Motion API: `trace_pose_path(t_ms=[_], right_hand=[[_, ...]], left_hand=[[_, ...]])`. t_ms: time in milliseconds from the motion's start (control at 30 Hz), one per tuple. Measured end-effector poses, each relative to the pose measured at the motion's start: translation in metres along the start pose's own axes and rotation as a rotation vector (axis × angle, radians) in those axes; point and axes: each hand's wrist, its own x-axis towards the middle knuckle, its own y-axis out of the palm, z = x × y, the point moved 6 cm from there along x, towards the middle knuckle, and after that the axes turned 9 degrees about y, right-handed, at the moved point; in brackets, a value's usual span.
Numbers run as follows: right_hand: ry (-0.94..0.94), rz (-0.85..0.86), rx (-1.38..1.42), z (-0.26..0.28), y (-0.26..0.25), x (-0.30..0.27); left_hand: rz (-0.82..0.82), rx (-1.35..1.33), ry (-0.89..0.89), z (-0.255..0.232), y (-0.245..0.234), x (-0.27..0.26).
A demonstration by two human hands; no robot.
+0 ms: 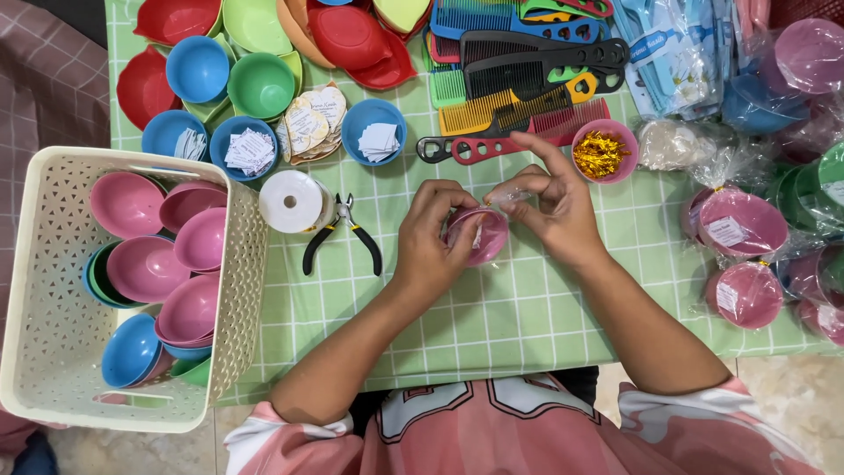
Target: The person is seen packaging small, colorful plastic bowls into individual clear plastic bags. They pick up a bowl, open a bag, insert the bowl, and then set the packaged item aside, repeating this process for several bowls.
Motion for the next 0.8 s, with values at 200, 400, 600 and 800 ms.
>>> trace_pose_path(t_ms=[200,400,600,800], right_hand=[[-0.016,-0.029,-0.038,-0.012,-0.003,0.003],[-0.007,-0.066,-0.028,-0.025,-0.005,-0.002],[0.001,-0.121,0.053,-0.032,-0.009,-0.002],[0.009,-0.201,0.057,-0.038,-0.031,0.003]], left_hand=[[0.026,0.026,0.013,0.002,0.004,-0.001],[0.064,0.041,0.037,-0.006,0.008,-0.001],[0.096,-0.007,0.087,-0.001,0.014,-0.003],[0.256,-0.082,0.103,-0.011,0.021,0.002]])
